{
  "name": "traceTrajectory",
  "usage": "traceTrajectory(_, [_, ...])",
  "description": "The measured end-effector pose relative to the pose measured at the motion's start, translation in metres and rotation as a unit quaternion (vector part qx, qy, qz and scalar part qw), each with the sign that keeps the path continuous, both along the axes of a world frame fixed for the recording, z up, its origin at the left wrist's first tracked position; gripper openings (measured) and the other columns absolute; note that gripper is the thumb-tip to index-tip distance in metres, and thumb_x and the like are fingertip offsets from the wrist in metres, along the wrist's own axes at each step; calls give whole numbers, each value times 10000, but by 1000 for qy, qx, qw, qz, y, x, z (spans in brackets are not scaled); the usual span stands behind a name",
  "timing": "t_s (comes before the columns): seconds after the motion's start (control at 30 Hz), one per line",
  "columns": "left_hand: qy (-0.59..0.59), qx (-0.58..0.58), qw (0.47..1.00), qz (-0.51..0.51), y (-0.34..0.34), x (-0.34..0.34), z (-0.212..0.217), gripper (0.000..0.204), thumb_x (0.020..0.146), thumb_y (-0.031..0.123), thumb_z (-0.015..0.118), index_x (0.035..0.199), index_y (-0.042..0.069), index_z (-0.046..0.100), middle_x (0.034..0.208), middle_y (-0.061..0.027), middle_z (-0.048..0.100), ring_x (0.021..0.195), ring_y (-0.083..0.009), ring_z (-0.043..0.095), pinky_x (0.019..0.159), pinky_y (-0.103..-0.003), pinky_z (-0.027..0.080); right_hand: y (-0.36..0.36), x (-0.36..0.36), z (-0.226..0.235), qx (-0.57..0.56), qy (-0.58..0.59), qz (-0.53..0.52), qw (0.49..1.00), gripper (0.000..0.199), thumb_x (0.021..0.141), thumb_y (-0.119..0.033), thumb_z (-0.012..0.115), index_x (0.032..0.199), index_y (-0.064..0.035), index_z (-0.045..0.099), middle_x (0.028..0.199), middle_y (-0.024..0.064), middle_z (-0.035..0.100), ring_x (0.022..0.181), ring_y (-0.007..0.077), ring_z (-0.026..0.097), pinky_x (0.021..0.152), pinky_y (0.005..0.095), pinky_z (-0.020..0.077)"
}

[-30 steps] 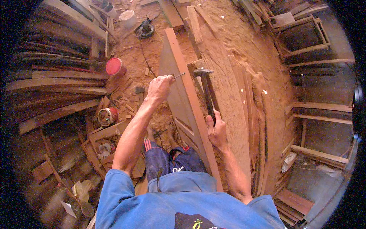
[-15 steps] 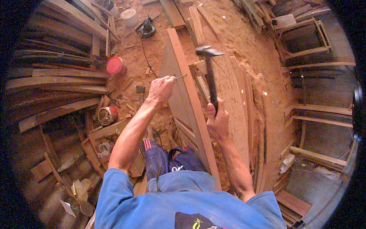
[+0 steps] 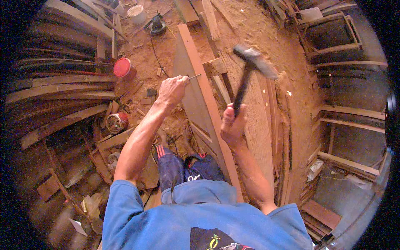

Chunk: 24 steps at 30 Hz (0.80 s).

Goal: The person assembles a wooden structure by hammering nails into wooden planks. They repeatedly pick nails from a container, position them on the wood, and strike them with a hammer. The person also repositions planks and adjusts the structure during assembly.

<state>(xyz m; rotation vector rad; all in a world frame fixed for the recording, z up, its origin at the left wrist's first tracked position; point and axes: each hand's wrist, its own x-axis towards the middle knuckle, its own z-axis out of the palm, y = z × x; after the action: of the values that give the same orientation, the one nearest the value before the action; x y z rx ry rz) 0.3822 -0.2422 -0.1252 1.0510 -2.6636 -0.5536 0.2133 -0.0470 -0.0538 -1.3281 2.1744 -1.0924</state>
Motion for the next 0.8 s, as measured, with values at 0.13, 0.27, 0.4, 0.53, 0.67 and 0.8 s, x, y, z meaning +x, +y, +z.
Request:
traceTrajectory(0.13, [-40,-5,999,-1,-2,-3,3,136,854,90,571,972,88,638,880,-128,683,833,-339,699,691,-448,562,2,-11,-9,234,112,45,965,336,1041,-360,470,1070,-25,463,633,225,581,593,405,648,486,438,454])
traceTrajectory(0.27, [-55,-1,998,-6,-2,-3,8,142,865,98,561,980,81,642,883,-131,684,843,-333,700,696,-448,561,11,-9,-10,42,2,8,999,322,1040,-344,476,1040,-21,482,627,195,576,546,330,624,490,414,465])
traceTrajectory(0.4, [-32,2,999,-15,-2,-6,11,122,875,114,557,955,71,639,881,-136,681,845,-331,699,693,-450,558,-2,-5,-2,83,110,-28,990,330,1034,-352,487,991,-25,501,599,153,548,509,301,575,501,416,468])
traceTrajectory(0.53, [-47,1,999,-12,-3,-7,9,112,874,130,579,940,68,645,873,-136,684,837,-336,700,699,-449,561,-5,-23,17,135,68,17,988,311,1031,-330,505,983,-23,494,556,132,476,461,284,500,461,434,387])
traceTrajectory(0.67, [-48,5,999,-13,-2,-7,4,120,881,139,571,944,69,645,885,-140,691,843,-339,700,703,-455,560,1,-19,10,-19,54,-12,998,291,1020,-312,536,985,-27,487,557,144,477,458,293,501,444,433,371])
traceTrajectory(0.8, [-39,2,999,-9,-2,-10,5,124,896,145,557,939,70,646,896,-147,697,844,-341,702,701,-463,559,-6,-19,-8,204,99,39,973,324,1018,-341,532,1001,-21,489,687,250,618,630,418,656,514,502,451])
